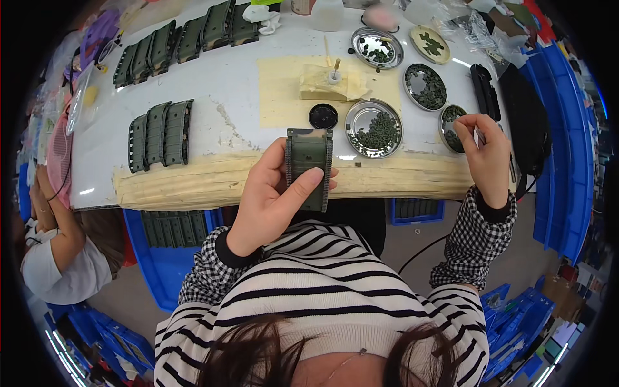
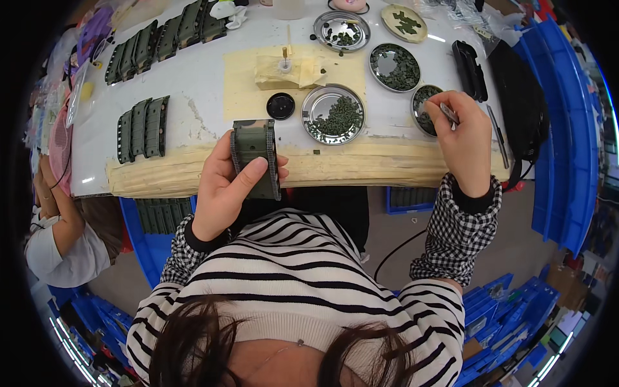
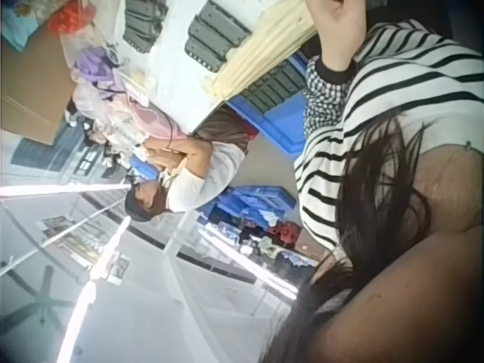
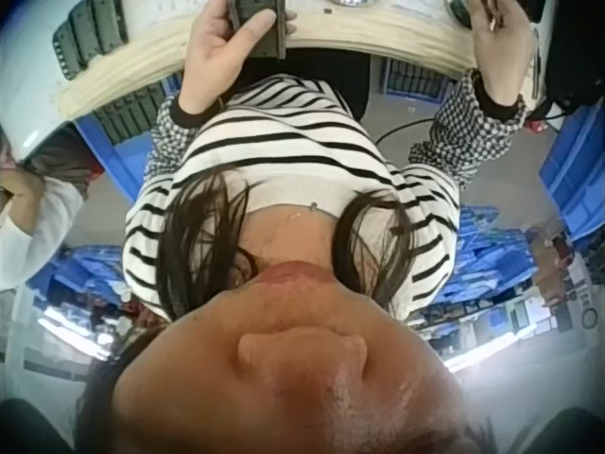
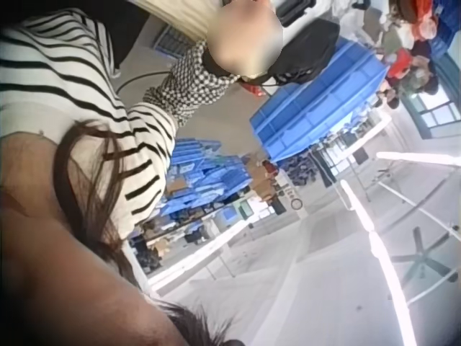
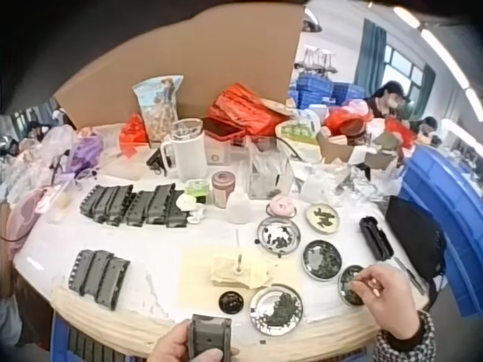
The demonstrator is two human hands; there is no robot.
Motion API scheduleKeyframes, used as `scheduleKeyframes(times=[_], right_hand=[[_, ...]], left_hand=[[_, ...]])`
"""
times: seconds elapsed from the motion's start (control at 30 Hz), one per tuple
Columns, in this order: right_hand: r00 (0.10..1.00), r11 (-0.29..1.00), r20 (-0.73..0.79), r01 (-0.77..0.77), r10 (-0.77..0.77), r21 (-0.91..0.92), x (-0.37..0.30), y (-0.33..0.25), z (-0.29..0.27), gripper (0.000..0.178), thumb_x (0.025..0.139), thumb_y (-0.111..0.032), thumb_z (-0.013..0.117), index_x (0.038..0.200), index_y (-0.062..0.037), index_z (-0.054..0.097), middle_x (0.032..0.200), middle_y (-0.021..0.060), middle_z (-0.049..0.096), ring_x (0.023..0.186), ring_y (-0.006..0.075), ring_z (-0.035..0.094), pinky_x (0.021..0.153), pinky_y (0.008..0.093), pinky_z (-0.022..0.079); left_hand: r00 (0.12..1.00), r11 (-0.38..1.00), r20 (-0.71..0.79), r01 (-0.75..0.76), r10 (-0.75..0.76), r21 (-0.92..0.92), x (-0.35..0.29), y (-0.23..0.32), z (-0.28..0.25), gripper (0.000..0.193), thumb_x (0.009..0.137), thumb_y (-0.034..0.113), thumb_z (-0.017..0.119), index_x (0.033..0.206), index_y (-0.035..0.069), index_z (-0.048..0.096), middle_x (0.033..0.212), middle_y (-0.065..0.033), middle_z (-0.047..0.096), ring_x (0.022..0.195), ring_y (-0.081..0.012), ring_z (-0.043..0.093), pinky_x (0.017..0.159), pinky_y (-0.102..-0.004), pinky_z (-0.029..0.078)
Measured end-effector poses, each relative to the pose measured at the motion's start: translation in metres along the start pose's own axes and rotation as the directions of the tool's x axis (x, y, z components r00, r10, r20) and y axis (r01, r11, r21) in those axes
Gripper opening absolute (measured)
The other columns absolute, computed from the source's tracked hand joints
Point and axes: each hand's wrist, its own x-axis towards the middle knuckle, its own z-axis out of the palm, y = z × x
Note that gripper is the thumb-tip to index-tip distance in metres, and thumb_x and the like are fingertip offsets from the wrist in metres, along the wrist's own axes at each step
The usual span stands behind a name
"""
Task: Assembling small plastic parts of a toy tank model using tweezers and glue at a factory workstation.
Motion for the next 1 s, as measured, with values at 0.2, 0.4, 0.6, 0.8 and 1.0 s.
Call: scheduleKeyframes(times=[0.2,0.4,0.6,0.8,1.0], right_hand=[[0.922,0.913,0.135,0.322,-0.362,0.250,-0.032,-0.070,0.041,0.013,0.075,-0.002,0.070,0.087,-0.0045,0.065,0.080,0.0058,0.058,0.065,0.0241,0.060,0.058,0.0334,0.047],[0.827,0.839,0.158,0.543,-0.539,0.021,-0.037,-0.073,0.072,0.018,0.072,-0.007,0.069,0.089,-0.0082,0.061,0.080,0.0043,0.053,0.059,0.0219,0.056,0.053,0.0324,0.044],[0.854,0.862,0.150,0.507,-0.498,-0.026,-0.038,-0.089,0.069,0.018,0.072,0.000,0.070,0.088,-0.0047,0.062,0.081,0.0063,0.055,0.062,0.0233,0.059,0.054,0.0338,0.046],[0.856,0.776,-0.131,0.509,-0.499,0.372,-0.038,-0.120,0.069,0.022,0.067,0.003,0.073,0.085,-0.0042,0.062,0.077,0.0078,0.055,0.059,0.0225,0.059,0.050,0.0310,0.047],[0.838,0.740,-0.200,0.543,-0.507,0.397,-0.037,-0.123,0.080,0.025,0.067,0.001,0.076,0.090,-0.0027,0.067,0.080,0.0078,0.059,0.058,0.0205,0.059,0.049,0.0289,0.046]], left_hand=[[0.996,0.998,-0.066,-0.065,0.066,0.023,-0.003,-0.001,-0.011,0.031,0.096,0.007,0.055,0.124,-0.002,0.044,0.106,-0.0144,0.065,0.093,-0.0163,0.066,0.083,-0.0294,0.055],[0.999,0.998,-0.027,-0.041,0.043,0.048,-0.004,0.000,-0.005,0.033,0.096,0.007,0.055,0.125,-0.002,0.043,0.105,-0.0132,0.065,0.094,-0.0157,0.065,0.084,-0.0288,0.054],[0.977,0.977,-0.031,-0.208,0.209,0.037,-0.006,-0.003,0.004,0.048,0.096,0.001,0.051,0.140,0.006,0.032,0.115,-0.0129,0.056,0.095,-0.0153,0.062,0.084,-0.0281,0.053],[0.969,0.938,0.077,-0.245,0.233,0.245,-0.004,-0.020,-0.001,0.016,0.097,0.017,0.056,0.103,0.003,0.062,0.097,-0.0026,0.053,0.083,-0.0094,0.046,0.075,-0.0222,0.038],[0.969,0.938,0.067,-0.248,0.238,0.241,-0.004,-0.019,-0.007,0.018,0.101,0.017,0.048,0.097,0.002,0.057,0.090,-0.0012,0.056,0.086,-0.0074,0.050,0.080,-0.0223,0.041]])
